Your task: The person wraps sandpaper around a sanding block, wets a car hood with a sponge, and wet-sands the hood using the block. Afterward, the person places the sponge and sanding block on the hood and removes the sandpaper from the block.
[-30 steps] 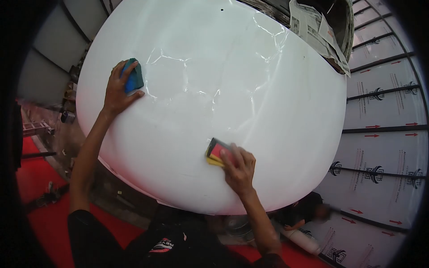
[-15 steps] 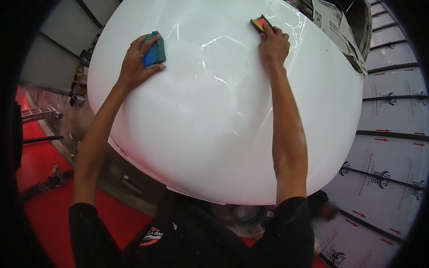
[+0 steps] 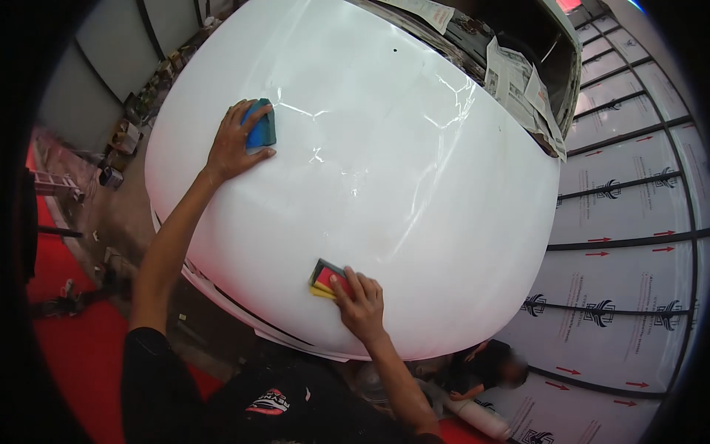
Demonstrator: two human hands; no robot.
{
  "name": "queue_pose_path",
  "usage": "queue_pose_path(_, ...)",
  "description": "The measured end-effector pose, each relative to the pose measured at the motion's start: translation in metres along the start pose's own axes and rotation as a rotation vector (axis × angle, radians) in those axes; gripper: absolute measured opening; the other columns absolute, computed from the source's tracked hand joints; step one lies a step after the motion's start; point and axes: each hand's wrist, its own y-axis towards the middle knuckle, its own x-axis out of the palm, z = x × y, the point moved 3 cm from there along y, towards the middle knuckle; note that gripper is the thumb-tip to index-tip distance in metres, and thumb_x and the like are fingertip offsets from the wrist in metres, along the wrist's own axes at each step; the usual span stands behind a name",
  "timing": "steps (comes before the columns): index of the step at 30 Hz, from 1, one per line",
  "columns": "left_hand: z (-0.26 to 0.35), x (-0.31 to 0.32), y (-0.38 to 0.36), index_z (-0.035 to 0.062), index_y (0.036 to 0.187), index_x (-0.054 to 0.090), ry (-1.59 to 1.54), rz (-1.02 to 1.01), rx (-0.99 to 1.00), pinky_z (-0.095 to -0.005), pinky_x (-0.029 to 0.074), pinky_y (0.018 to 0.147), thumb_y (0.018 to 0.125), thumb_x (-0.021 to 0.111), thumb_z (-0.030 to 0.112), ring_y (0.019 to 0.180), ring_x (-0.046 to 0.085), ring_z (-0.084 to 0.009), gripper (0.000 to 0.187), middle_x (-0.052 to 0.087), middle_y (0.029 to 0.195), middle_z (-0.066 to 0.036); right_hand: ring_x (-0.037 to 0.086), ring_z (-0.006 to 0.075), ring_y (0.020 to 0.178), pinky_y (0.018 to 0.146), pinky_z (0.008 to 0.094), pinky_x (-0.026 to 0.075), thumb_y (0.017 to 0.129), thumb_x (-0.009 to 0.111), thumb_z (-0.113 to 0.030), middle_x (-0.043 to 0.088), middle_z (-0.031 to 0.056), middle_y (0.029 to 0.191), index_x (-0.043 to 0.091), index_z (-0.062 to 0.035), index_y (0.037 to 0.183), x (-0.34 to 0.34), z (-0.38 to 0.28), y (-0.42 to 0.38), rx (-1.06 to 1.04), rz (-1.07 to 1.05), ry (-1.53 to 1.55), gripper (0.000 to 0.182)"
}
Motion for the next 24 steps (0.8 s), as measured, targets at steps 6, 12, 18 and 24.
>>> queue_pose_path(6, -0.006, 0.003, 0.001, 0.0324, 0.166, 0.049, 0.013, 0.022, 0.029, -0.0583, 0.042, 0.129, 0.076, 0.100, 0.038, 0.156, 0.044, -0.0430, 0.103, 0.049, 0.164, -0.015, 0.064, 0.0351, 0.125, 0.106, 0.0496, 0.050, 0.087, 0.087, -0.014, 0.066, 0.0135, 0.152, 0.070, -0.0226, 0.154, 0.017, 0.126, 0.199, -0.045, 0.050, -0.024, 0.069)
queue_pose_path(12, -0.018, 0.009, 0.000, 0.0299, 0.165, 0.052, -0.010, 0.040, 0.100, -0.0577, 0.046, 0.125, 0.078, 0.098, 0.039, 0.151, 0.050, -0.0428, 0.099, 0.054, 0.161, -0.015, 0.065, 0.0366, 0.125, 0.110, 0.0497, 0.050, 0.106, 0.066, -0.034, 0.074, 0.0111, 0.138, 0.078, -0.0227, 0.145, 0.063, 0.275, 0.412, 0.103, 0.244, -0.211, 0.042)
queue_pose_path(18, -0.012, 0.009, 0.004, 0.0293, 0.164, 0.053, -0.004, 0.058, 0.096, -0.0560, 0.047, 0.125, 0.079, 0.098, 0.038, 0.150, 0.051, -0.0415, 0.096, 0.054, 0.160, -0.015, 0.062, 0.0354, 0.135, 0.126, 0.0592, 0.037, 0.111, 0.062, -0.031, 0.075, 0.0113, 0.135, 0.072, -0.0231, 0.148, 0.056, 0.245, 0.436, 0.342, 0.042, -0.475, 0.040)
queue_pose_path(24, -0.007, 0.003, 0.001, 0.0299, 0.164, 0.051, 0.006, 0.051, 0.043, -0.0557, 0.045, 0.127, 0.078, 0.098, 0.037, 0.153, 0.048, -0.0415, 0.098, 0.053, 0.161, -0.016, 0.060, 0.0410, 0.133, 0.113, 0.0526, 0.049, 0.098, 0.075, -0.008, 0.063, 0.0206, 0.152, 0.066, -0.0146, 0.154, 0.036, 0.109, 0.204, 0.128, 0.223, -0.104, 0.057)
